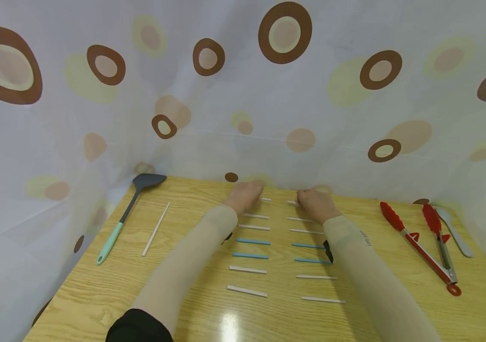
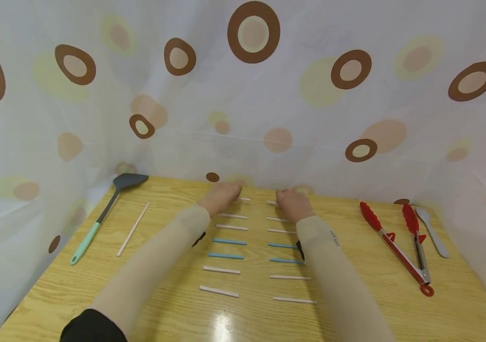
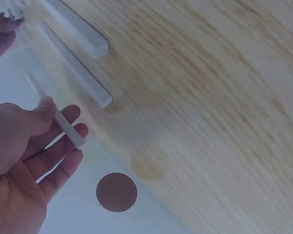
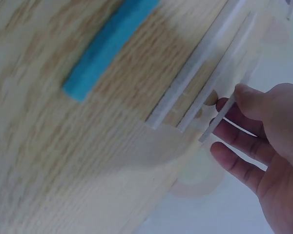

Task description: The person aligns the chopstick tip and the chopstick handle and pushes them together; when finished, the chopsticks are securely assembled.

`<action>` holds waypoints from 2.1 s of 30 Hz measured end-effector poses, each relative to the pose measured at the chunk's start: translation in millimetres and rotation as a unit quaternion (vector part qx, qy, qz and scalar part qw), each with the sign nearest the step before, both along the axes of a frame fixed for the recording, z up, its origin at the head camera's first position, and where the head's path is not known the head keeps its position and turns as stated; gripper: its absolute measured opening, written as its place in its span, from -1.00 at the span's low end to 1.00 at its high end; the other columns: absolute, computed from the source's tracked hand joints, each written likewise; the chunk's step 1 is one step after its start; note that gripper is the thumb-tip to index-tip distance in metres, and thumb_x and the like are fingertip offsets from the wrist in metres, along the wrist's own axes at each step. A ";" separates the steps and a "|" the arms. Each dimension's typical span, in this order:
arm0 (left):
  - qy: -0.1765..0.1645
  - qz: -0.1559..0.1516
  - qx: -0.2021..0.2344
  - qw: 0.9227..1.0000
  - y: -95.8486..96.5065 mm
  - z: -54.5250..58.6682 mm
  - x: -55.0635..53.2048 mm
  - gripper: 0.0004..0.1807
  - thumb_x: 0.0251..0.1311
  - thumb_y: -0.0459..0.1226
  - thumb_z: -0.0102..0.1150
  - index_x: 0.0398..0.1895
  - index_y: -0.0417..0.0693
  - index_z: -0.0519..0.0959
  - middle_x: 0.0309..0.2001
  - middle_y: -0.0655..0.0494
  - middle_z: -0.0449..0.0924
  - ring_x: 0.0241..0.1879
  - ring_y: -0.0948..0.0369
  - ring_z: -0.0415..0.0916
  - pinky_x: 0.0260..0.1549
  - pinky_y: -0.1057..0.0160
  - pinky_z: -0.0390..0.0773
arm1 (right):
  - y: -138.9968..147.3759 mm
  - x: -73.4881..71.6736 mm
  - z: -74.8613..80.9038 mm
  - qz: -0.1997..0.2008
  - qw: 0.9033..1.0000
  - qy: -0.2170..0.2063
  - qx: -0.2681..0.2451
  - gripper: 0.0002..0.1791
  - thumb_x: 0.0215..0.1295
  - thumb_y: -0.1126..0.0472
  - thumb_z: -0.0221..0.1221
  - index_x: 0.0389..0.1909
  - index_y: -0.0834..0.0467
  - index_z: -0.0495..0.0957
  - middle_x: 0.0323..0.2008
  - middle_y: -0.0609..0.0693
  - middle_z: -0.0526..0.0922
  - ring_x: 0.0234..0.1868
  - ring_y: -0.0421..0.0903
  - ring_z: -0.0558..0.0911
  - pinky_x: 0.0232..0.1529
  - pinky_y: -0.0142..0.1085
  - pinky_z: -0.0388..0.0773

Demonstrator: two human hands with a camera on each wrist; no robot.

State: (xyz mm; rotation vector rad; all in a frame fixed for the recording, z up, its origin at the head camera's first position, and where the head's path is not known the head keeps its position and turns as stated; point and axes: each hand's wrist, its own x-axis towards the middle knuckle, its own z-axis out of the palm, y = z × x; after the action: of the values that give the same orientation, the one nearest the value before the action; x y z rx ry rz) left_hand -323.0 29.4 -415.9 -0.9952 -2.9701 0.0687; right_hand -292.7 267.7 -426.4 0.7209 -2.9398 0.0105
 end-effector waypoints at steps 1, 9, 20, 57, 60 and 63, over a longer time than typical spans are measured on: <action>-0.006 0.000 0.012 1.000 -1.1 1.7 0.3 -0.87 0.31 -0.30 0.27 -0.14 -0.02 0.53 -0.20 0.14 0.57 -0.27 0.23 0.53 -0.37 0.31 0.53 | 1.2 0.9 1.2 0.007 1.000 0.007 -0.006 -0.88 0.35 0.35 0.23 -0.34 0.25 0.48 -0.49 0.10 0.61 -0.51 0.05 0.63 -0.49 -0.12 0.61; -0.038 -0.048 0.068 0.996 -13.1 19.0 10.4 -0.76 0.27 -0.38 0.29 -0.05 -0.05 0.53 -0.09 0.09 0.61 -0.15 0.21 0.58 -0.25 0.33 0.54 | 7.2 13.0 16.9 0.055 0.996 0.070 -0.031 -0.84 0.18 0.44 0.35 -0.23 0.27 0.61 -0.38 0.12 0.69 -0.38 0.06 0.67 -0.32 -0.11 0.63; -0.030 -0.050 0.074 0.996 -40.1 25.8 26.6 -0.75 0.28 -0.39 0.26 0.00 0.01 0.67 -0.04 0.11 0.63 -0.06 0.21 0.57 -0.26 0.34 0.58 | 8.6 39.8 31.5 0.035 0.997 0.059 -0.039 -0.81 0.24 0.45 0.30 -0.17 0.18 0.68 -0.21 0.06 0.67 -0.15 0.06 0.62 -0.31 -0.13 0.65; 0.122 -0.149 0.130 0.973 -39.1 50.8 78.7 -0.85 0.32 -0.32 0.25 -0.10 0.06 0.65 0.01 0.14 0.45 -0.32 0.32 0.55 -0.63 0.47 0.37 | -26.0 83.0 52.6 0.128 0.977 0.124 -0.116 -0.83 0.28 0.40 0.28 -0.17 0.15 0.55 -0.31 0.00 0.57 -0.38 -0.10 0.61 -0.56 -0.32 0.48; 0.119 -0.150 0.137 0.972 -39.1 50.2 78.9 -0.85 0.32 -0.32 0.25 -0.09 0.05 0.65 -0.01 0.12 0.45 -0.32 0.31 0.55 -0.63 0.46 0.37 | -26.1 84.0 53.2 0.126 0.977 0.125 -0.117 -0.83 0.28 0.40 0.29 -0.17 0.16 0.56 -0.30 0.00 0.57 -0.39 -0.10 0.61 -0.57 -0.32 0.48; 0.113 -0.149 0.143 0.972 -39.1 49.8 79.0 -0.84 0.32 -0.33 0.25 -0.09 0.03 0.65 -0.06 0.12 0.46 -0.34 0.30 0.54 -0.64 0.45 0.37 | -26.4 84.5 53.1 0.125 0.977 0.124 -0.118 -0.83 0.28 0.40 0.29 -0.16 0.16 0.56 -0.30 0.00 0.57 -0.37 -0.10 0.62 -0.56 -0.31 0.49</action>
State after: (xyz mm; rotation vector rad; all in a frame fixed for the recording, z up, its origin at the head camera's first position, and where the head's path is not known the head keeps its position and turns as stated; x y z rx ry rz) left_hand -244.0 -9.7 -366.2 -1.2765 -2.5043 -0.2252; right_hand -208.2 241.3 -373.3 0.9686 -2.5387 0.2654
